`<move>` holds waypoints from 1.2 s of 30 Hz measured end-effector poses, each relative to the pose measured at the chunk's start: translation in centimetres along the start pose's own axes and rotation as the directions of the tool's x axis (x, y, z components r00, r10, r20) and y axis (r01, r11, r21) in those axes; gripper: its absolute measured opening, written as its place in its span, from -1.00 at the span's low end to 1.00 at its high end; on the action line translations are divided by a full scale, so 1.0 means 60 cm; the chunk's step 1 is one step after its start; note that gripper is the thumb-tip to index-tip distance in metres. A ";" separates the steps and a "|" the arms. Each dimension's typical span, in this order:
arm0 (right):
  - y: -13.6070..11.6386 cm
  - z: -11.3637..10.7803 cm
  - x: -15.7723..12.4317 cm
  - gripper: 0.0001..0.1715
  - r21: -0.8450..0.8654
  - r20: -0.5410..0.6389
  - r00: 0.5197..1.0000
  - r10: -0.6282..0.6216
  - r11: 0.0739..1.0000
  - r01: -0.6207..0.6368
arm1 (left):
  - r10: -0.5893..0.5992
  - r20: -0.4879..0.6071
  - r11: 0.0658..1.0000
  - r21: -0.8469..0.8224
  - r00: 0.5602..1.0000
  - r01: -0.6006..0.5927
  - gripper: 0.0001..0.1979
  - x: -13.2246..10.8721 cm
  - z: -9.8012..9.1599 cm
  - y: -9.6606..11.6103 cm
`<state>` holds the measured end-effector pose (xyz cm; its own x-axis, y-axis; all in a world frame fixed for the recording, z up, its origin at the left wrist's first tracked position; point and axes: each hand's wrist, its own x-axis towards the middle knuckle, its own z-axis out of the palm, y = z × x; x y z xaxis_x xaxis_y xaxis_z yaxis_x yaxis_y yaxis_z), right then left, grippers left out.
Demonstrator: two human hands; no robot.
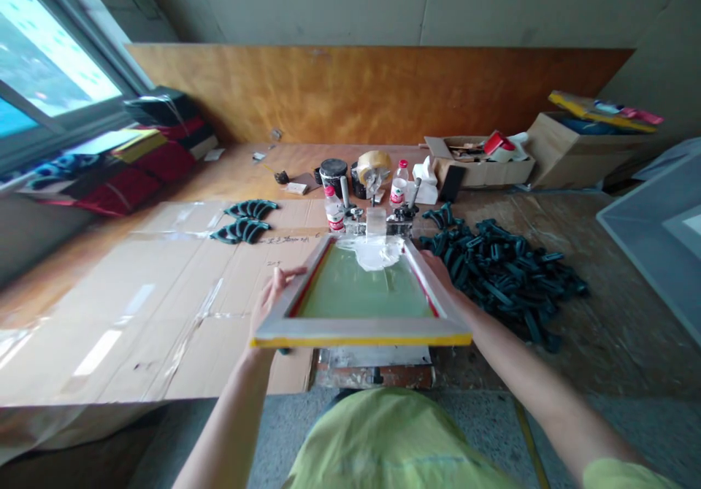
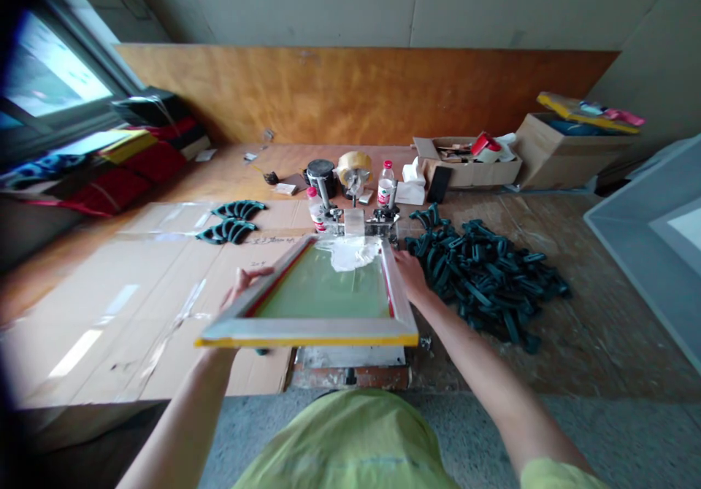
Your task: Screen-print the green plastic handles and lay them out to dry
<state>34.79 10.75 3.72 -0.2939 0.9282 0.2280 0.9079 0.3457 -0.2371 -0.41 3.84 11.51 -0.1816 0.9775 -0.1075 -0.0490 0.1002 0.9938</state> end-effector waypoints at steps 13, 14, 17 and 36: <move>-0.096 -0.002 0.153 -0.80 -0.150 0.274 0.961 -0.045 0.985 0.089 | -0.281 0.008 0.934 0.232 0.960 0.271 -0.19 -0.036 -0.018 -0.215; -0.099 0.002 0.145 -0.79 -0.167 0.277 0.960 -0.032 0.983 0.081 | -0.284 0.012 0.933 0.235 0.959 0.274 -0.19 -0.037 -0.019 -0.216; -0.109 0.005 0.107 -0.78 -0.186 0.288 0.957 -0.035 0.978 0.092 | -0.286 0.024 0.935 0.225 0.958 0.274 -0.20 -0.039 -0.021 -0.219; -0.108 -0.007 0.009 -0.70 0.026 0.181 0.912 -0.368 0.929 0.370 | -0.252 -0.012 0.947 0.203 0.968 0.249 -0.26 -0.041 -0.019 -0.214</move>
<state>28.89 8.97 5.80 -0.6566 0.7440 0.1240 0.7267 0.6680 -0.1602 -0.46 -0.10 -1.05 -0.1751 0.9183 -0.3550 0.1076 0.3763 0.9202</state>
